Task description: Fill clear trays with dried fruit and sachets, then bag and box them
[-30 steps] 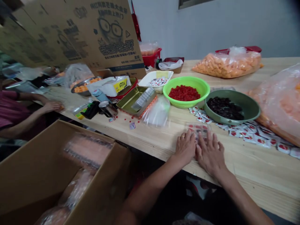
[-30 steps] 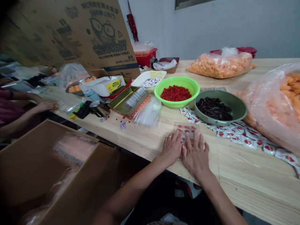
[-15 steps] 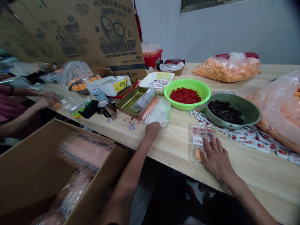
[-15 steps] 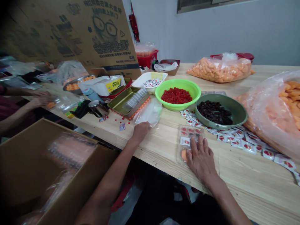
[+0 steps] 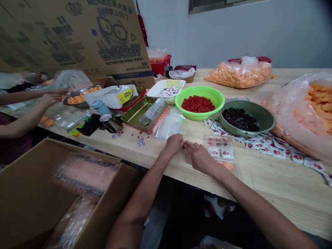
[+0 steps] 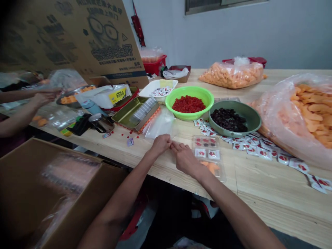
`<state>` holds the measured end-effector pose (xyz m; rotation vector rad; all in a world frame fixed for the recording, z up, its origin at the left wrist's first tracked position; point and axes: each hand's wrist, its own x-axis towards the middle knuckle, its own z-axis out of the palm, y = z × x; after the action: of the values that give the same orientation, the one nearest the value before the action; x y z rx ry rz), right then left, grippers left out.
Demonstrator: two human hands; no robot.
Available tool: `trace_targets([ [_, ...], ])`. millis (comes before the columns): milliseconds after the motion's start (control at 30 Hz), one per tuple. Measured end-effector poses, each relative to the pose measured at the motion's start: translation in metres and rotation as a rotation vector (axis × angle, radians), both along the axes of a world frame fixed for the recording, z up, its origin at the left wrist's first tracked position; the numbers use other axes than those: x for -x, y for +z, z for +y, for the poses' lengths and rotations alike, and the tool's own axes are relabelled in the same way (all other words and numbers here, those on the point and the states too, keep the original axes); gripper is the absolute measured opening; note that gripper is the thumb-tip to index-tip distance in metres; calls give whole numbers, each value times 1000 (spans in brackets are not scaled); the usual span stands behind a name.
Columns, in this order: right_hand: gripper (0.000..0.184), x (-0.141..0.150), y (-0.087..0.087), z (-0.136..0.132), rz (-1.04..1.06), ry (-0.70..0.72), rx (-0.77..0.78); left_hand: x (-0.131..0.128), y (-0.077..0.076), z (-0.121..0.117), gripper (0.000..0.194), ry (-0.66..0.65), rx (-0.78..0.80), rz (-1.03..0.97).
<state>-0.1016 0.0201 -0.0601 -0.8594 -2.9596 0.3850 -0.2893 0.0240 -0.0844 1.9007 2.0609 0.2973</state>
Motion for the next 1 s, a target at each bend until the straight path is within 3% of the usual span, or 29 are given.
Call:
trace_targets([
  [133, 53, 18, -13, 17, -169, -125, -39, 8, -3, -2, 8, -79, -20, -148],
  [200, 44, 19, -14, 21, -216, -166, -72, 11, -4, -8, 5, -46, -65, -217],
  [333, 41, 18, -11, 15, -223, -190, -42, 5, -11, -26, 19, 145, -193, -66],
  [400, 50, 17, -10, 11, -216, -198, -16, 1, -17, -36, 18, 168, -240, 26],
  [500, 67, 15, -11, 6, -203, -217, -8, 0, -26, -46, 7, 89, -384, 48],
  [567, 74, 14, -11, 5, -180, -223, -2, 2, -28, -49, 18, -5, -571, 24],
  [700, 56, 14, -7, 6, -156, -270, -15, 7, -20, -49, 32, -259, -878, 28],
  [833, 36, 14, -1, 7, -146, -290, -26, 8, -5, -44, 33, -470, -918, 46],
  [900, 38, 9, 3, 5, -114, -297, 1, 7, -2, -39, 40, -460, -912, 74],
  [1000, 52, -11, 13, 0, 62, -246, 62, 3, -3, -36, 55, -345, -862, 140],
])
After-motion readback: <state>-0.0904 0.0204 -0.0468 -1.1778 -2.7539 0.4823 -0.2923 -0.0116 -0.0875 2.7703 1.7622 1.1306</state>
